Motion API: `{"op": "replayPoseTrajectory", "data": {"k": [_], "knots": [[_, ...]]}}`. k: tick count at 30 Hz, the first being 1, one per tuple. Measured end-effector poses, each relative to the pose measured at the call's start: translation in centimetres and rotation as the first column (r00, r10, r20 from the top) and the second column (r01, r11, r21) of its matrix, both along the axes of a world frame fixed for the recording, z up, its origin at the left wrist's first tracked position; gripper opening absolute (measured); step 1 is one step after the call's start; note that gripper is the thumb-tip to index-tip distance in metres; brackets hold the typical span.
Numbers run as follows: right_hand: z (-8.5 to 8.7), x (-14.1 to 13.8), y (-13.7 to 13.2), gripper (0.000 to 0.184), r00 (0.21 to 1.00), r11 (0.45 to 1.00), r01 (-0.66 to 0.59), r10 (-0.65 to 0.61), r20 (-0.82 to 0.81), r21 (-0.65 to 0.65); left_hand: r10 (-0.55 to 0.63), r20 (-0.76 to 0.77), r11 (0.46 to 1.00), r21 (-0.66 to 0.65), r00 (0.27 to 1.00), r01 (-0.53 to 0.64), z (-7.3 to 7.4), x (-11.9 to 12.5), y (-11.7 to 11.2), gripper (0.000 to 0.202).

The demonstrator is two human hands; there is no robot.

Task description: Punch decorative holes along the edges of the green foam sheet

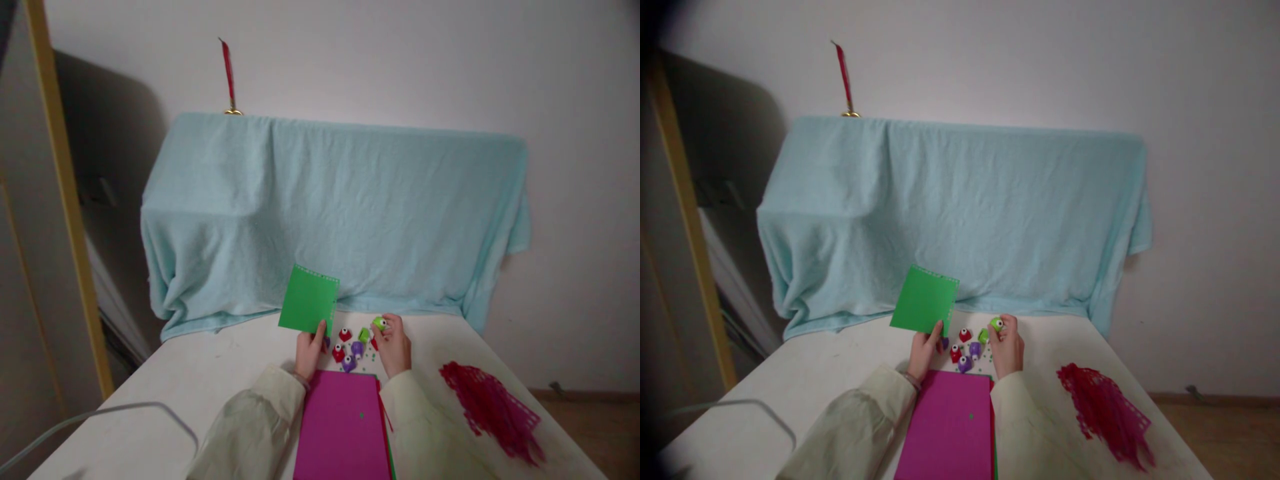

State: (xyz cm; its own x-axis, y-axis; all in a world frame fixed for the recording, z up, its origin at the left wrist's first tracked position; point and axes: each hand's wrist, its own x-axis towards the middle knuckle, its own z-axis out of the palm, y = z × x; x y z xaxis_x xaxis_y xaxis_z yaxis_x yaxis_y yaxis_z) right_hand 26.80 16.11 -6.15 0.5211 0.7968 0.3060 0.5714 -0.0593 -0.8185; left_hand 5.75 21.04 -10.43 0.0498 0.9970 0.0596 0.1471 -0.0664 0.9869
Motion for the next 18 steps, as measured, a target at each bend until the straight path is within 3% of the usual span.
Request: {"op": "replayPoseTrajectory", "data": {"k": [3, 11, 18], "knots": [[-0.3, 0.0, 0.0, 0.034, 0.983, 0.995, -0.01, 0.027, 0.18, -0.097, -0.001, -0.002, 1.0, 0.005, 1.0, 0.001, 0.1, 0.0, 0.0, 0.069], [-0.7, -0.6, -0.3, 0.01, 0.907, 0.955, -0.081, 0.189, 0.376, -0.285, 0.008, 0.002, 1.0, -0.002, 1.0, -0.008, 0.4, 0.0, -0.2, 0.07], [0.0, -1.4, -1.1, 0.012, 0.86, 0.91, -0.034, 0.238, 0.451, -0.414, 0.007, 0.017, 1.0, -0.013, 1.0, -0.006, 0.7, 0.0, -0.4, 0.069]]}}
